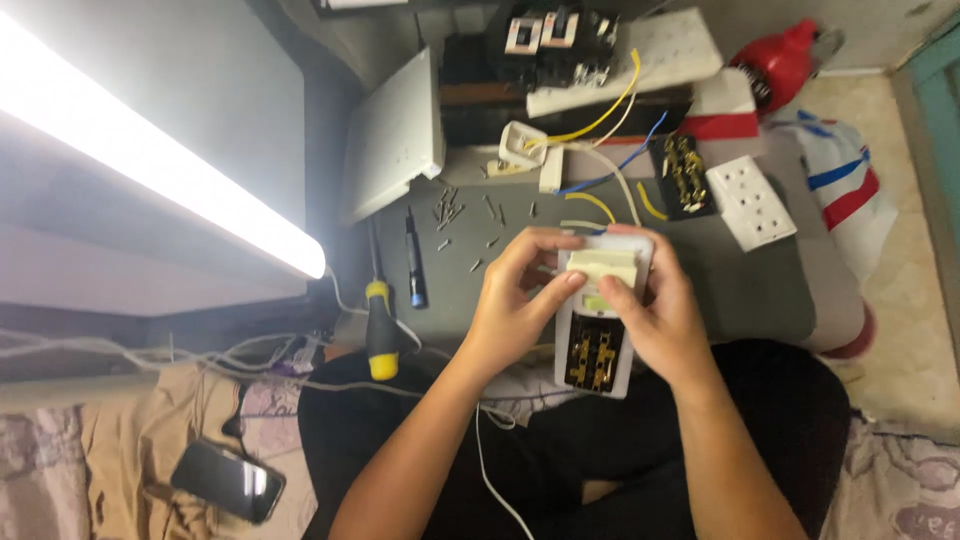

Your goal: The person sits cross-legged and uses a screwdriver to tighten screws on a white electrical socket or switch assembly. They manipulate internal wires and components, then handle a perforated white plastic cover plate and a black component with yellow wires.

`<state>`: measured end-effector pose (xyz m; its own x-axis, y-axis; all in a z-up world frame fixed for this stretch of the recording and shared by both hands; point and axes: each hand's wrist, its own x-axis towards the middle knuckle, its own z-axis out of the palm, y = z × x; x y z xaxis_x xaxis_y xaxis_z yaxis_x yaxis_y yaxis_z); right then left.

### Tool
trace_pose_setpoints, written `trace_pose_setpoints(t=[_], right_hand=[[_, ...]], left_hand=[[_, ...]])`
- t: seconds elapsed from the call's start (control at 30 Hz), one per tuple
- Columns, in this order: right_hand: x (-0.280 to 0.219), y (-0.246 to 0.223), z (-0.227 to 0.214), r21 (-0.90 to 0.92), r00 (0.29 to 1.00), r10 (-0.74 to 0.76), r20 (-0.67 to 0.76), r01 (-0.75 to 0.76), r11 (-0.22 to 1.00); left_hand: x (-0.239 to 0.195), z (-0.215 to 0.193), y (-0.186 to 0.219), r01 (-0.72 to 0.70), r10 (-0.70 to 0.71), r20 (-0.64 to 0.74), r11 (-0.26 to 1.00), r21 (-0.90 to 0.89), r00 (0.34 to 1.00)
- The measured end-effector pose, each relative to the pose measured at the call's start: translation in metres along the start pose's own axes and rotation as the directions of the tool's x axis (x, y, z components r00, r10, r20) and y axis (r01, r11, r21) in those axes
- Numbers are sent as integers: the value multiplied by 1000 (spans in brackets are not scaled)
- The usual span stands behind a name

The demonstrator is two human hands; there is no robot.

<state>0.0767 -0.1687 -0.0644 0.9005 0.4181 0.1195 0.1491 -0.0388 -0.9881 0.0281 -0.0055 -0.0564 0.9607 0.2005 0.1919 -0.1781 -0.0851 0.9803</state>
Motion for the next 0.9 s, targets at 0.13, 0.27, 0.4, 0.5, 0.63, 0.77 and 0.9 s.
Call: trace_pose_setpoints(t=[0.13,0.27,0.4,0.5,0.63,0.77,0.9], right_hand=[[1,3,-5,-72,999,7,40,-4,997],[2,10,-8,-85,998,40,38,-37,996],[1,30,-14,67,997,53,-57,-49,997],[3,35,-16,162,993,48,-109,-30,986],[2,26,-13,205,992,45,-118,-20,979],[0,15,-12,310,989,108,-105,-70,948],[1,12,-16,345,985,144,-99,-102,933]], left_hand=[[-1,0,4,-39,39,-25,999,30,999],[4,-16,16,-157,168,-10,941,299,986],[4,-61,18,-57,283,-34,309,949,959],[-2,-74,17,201,84,-200,-4,980,976],[-3,-90,-19,253,-72,-261,-101,962,963],[0,-91,-19,295,-182,-289,4,955,940],[-1,-99,-40,273,-192,-267,1,962,944]])
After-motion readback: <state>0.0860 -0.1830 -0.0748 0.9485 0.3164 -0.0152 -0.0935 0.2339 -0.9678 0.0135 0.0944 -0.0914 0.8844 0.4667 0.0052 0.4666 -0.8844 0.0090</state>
